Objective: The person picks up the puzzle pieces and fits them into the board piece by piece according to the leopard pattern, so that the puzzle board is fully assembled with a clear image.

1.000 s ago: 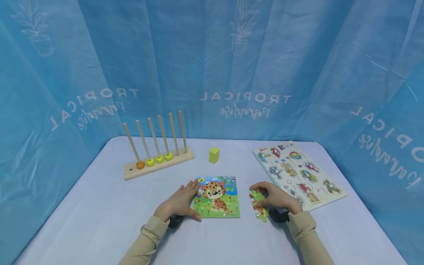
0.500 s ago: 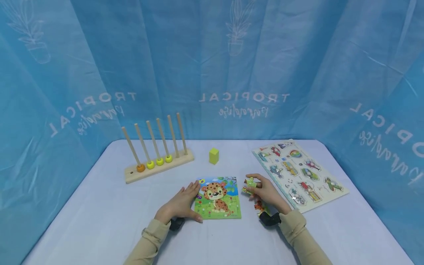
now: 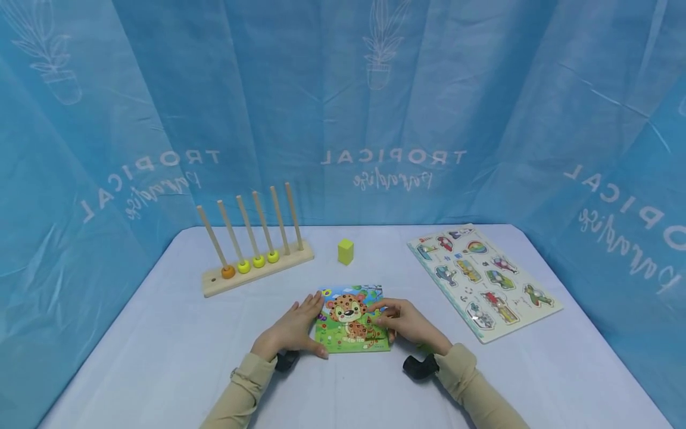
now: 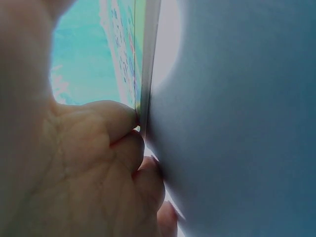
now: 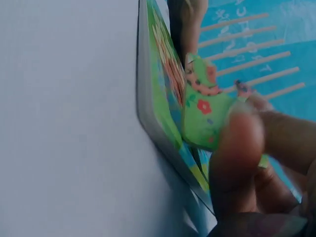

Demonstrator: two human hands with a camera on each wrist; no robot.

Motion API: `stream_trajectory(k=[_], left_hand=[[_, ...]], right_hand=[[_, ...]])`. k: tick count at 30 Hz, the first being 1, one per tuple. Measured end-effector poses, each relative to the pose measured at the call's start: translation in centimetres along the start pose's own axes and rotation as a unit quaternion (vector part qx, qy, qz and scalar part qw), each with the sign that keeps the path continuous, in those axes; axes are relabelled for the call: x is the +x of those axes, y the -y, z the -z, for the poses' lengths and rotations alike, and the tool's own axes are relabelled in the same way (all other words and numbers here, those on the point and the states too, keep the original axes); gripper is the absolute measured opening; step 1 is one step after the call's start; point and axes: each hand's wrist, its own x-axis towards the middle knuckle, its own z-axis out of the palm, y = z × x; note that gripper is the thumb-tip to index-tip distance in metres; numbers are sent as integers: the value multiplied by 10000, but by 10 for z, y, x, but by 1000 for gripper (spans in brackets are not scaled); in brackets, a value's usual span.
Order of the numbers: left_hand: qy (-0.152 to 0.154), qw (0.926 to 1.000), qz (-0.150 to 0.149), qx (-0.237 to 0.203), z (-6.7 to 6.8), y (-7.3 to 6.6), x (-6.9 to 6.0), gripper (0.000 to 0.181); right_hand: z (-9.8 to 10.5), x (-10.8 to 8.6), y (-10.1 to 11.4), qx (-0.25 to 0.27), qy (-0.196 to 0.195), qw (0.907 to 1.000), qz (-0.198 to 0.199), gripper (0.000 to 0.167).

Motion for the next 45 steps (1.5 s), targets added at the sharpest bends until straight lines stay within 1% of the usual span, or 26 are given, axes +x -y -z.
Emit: stream_trajectory(k=[3, 5, 9, 13, 19, 25, 29, 33, 38, 41, 43, 45], left_hand=[[7, 10000, -10, -14, 0, 0, -1, 120], [9, 10000, -22, -26, 0, 1, -1, 121], [14, 10000, -39, 1, 0, 2, -2, 121], [5, 10000, -47, 27, -1, 2, -2, 121], [15, 10000, 10, 7, -3, 4, -1, 121], [-8, 10000, 12, -16, -4, 6, -1, 122], [-4, 10000, 24, 22, -3, 6, 0, 122], [-18, 10000, 9, 83, 0, 5, 2, 122], [-5, 9999, -33, 113, 2, 2, 4, 122], [15, 9999, -29, 130, 1, 1, 4, 122], [29, 9999, 0, 156, -1, 1, 4, 122], [32, 9998, 35, 198, -2, 1, 5, 122]], right_hand=[[-4, 0, 0, -9, -28, 9998, -172, 28], [-6, 0, 1, -162, -28, 9995, -258, 27], [-8, 1, 1, -604, 45, 9979, -213, 26], [-10, 2, 1, -959, 7, 9953, -159, 27], [-14, 1, 1, -1722, -271, 9847, -57, 30], [-18, 3, -1, -1941, -633, 9788, -134, 42], [-19, 5, 0, -2114, -784, 9742, -114, 44], [-16, 5, 4, -2104, -788, 9744, -112, 45], [-10, 2, 8, -2000, -641, 9776, -123, 46], [-3, -3, 6, -1677, -389, 9850, -137, 47], [6, -7, 3, -1321, -215, 9909, -170, 48], [18, -12, -2, -1063, -139, 9941, -181, 47]])
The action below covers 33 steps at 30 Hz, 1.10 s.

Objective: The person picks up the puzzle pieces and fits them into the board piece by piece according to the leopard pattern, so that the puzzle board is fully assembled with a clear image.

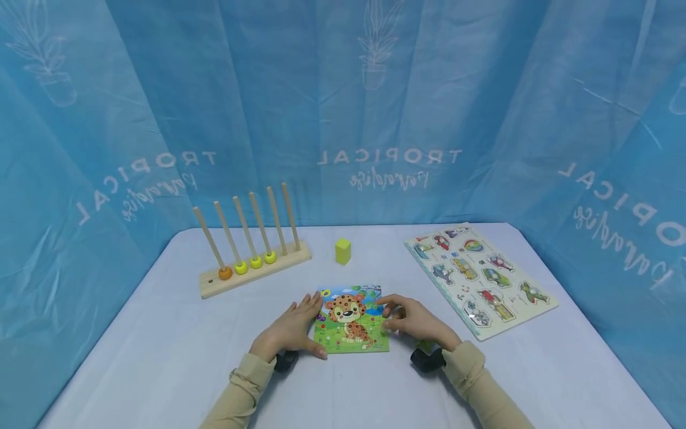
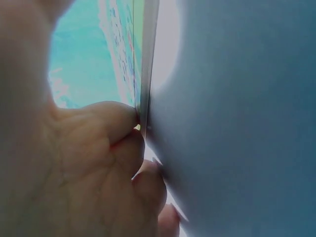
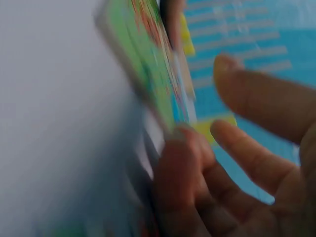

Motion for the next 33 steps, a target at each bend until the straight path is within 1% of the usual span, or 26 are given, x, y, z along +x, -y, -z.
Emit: stream_trajectory(k=[3, 6, 8, 10, 12, 14, 16, 18, 19, 21, 23, 25, 29, 31, 33], left_hand=[[-34, 10000, 23, -25, -2, 0, 1, 123], [-65, 9998, -14, -186, -3, -1, 3, 123], [-33, 9995, -45, -318, -3, -2, 3, 122], [1, 9992, -71, -402, -3, -3, 3, 122], [25, 9991, -67, -426, -3, -4, 4, 122], [14, 9991, -41, -430, -3, -5, 4, 121], [-1, 9990, 3, -452, -2, -6, 3, 121], [-19, 9988, 10, -496, -2, -6, 3, 120], [-22, 9987, 4, -500, -1, -7, 3, 120], [-9, 9986, -19, -536, -1, -8, 3, 120], [3, 9983, -49, -577, -2, -9, 2, 120], [24, 9981, -47, -611, -2, -9, 2, 120], [26, 9983, -57, -586, -3, -7, 1, 119], [-6, 9984, -89, -551, -3, -6, 1, 120], [-50, 9985, -126, -539, -1, -4, 1, 119]], right_hand=[[17, -9, -10, 139, -75, 9999, -16, 46], [31, -22, -19, -9, -324, 9995, 0, 47], [38, -33, -23, -98, -495, 9987, -29, 48], [43, -44, -25, -339, -609, 9975, -121, 54], [46, -55, -24, -650, -603, 9958, -220, 63], [49, -63, -22, -985, -447, 9939, -228, 74], [49, -67, -19, -1358, -277, 9903, -124, 80], [50, -65, -16, -1543, -156, 9879, 14, 79], [51, -62, -15, -1607, -108, 9869, 103, 75], [52, -54, -13, -1668, -59, 9859, 146, 66], [53, -45, -11, -1589, 34, 9872, 150, 57], [54, -35, -10, -1501, 134, 9885, 122, 52], [56, -20, -9, -1380, 162, 9902, -121, 53], [57, -15, -8, -1342, 29, 9904, -336, 51], [59, -12, -9, -1292, -214, 9898, -559, 45]])
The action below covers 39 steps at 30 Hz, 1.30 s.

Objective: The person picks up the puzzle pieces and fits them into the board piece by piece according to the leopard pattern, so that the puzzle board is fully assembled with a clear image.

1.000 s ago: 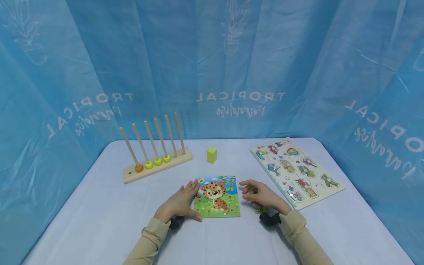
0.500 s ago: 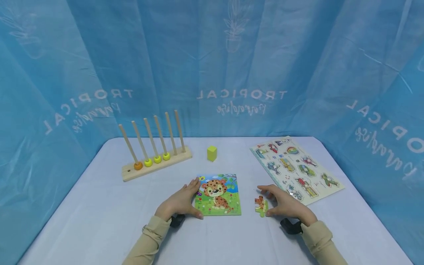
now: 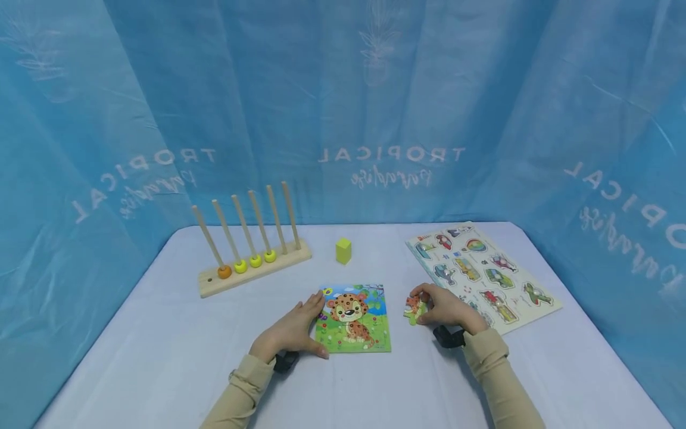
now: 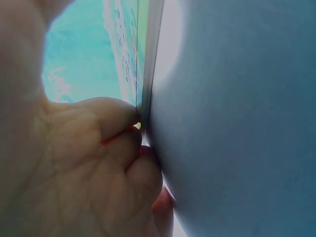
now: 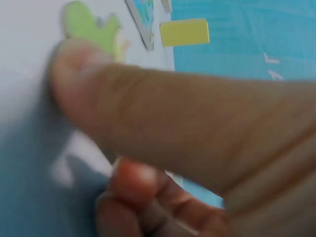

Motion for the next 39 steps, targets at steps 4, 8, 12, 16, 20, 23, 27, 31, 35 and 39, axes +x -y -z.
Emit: stream_trajectory(k=[4, 8, 12, 16, 20, 23, 27, 31, 35, 39], left_hand=[[-24, 10000, -74, -33, 3, 0, 0, 119], [40, 9999, -94, 3, 3, 0, 0, 119], [27, 9999, -46, 87, 2, 1, 1, 119], [1, 10000, 8, 80, 2, 0, 3, 119], [20, 10000, 2, 84, 1, 1, 1, 119], [28, 9999, -74, 105, -1, 2, 1, 118], [38, 9999, -126, 107, -2, 4, 1, 118], [47, 9998, -108, 158, -2, 4, 1, 118], [41, 9997, -115, 192, -1, 4, 2, 118], [46, 9998, -113, 132, 0, 3, 2, 118]], right_hand=[[3, 3, -7, 340, -613, 9973, -202, 25], [7, 1, -3, 1267, -1068, 9861, -74, 20], [3, 4, 19, 2252, -1069, 9684, 66, 22], [-25, 14, 40, 2977, -665, 9523, 1, 14], [-64, 21, 57, 3372, -87, 9414, 35, 18], [-87, 22, 63, 2982, 62, 9541, 285, 34], [-101, 20, 65, 2228, -205, 9733, 503, 36], [-104, 20, 66, 1720, -455, 9833, 391, 23], [-106, 19, 70, 921, -740, 9919, 457, 15], [-108, 16, 74, 538, -916, 9922, 658, 11]])
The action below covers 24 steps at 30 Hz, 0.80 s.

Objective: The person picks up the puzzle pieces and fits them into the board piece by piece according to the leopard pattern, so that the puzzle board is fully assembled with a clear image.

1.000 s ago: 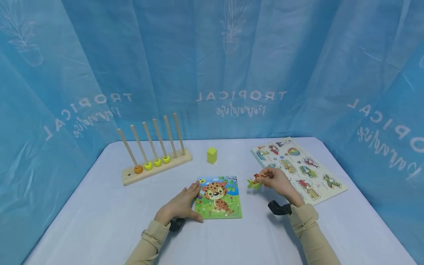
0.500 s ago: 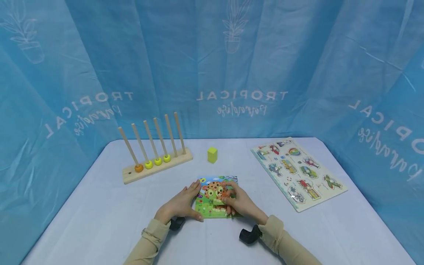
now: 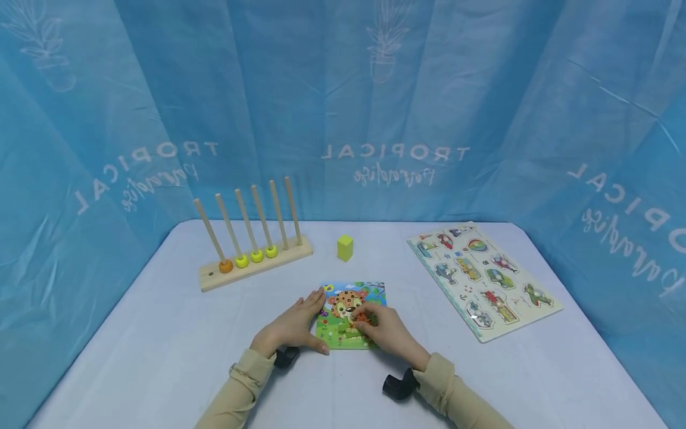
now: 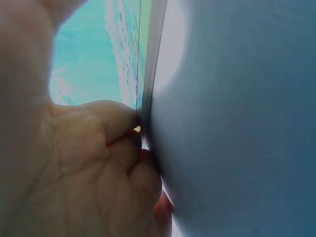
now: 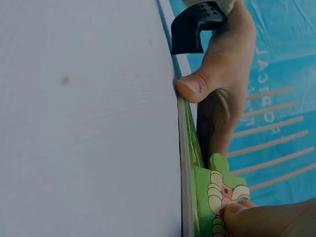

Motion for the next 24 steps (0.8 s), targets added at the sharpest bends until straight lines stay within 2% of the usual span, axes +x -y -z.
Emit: stream_trajectory(k=[2, 7, 11, 15, 18, 24], left_hand=[[7, 10000, -6, 10, 0, -1, 1, 118], [28, 10000, -14, 24, -3, -2, 2, 118], [50, 10000, -14, -8, -5, -2, 3, 118], [30, 10000, -11, -8, -6, -4, 3, 118], [25, 10000, -18, 6, -6, -4, 3, 118], [23, 10000, -38, 46, -5, -6, 3, 118]], right_hand=[[0, 0, -1, 6, -42, 10000, -45, 11], [0, 0, -8, 614, -80, 9969, -484, 14], [-1, -1, -11, 925, -82, 9940, -572, 13], [0, -4, -9, 586, 51, 9974, -427, 12], [2, -5, -7, 145, 118, 9994, -286, 12], [3, -7, -2, -454, 6, 9990, -38, 13]])
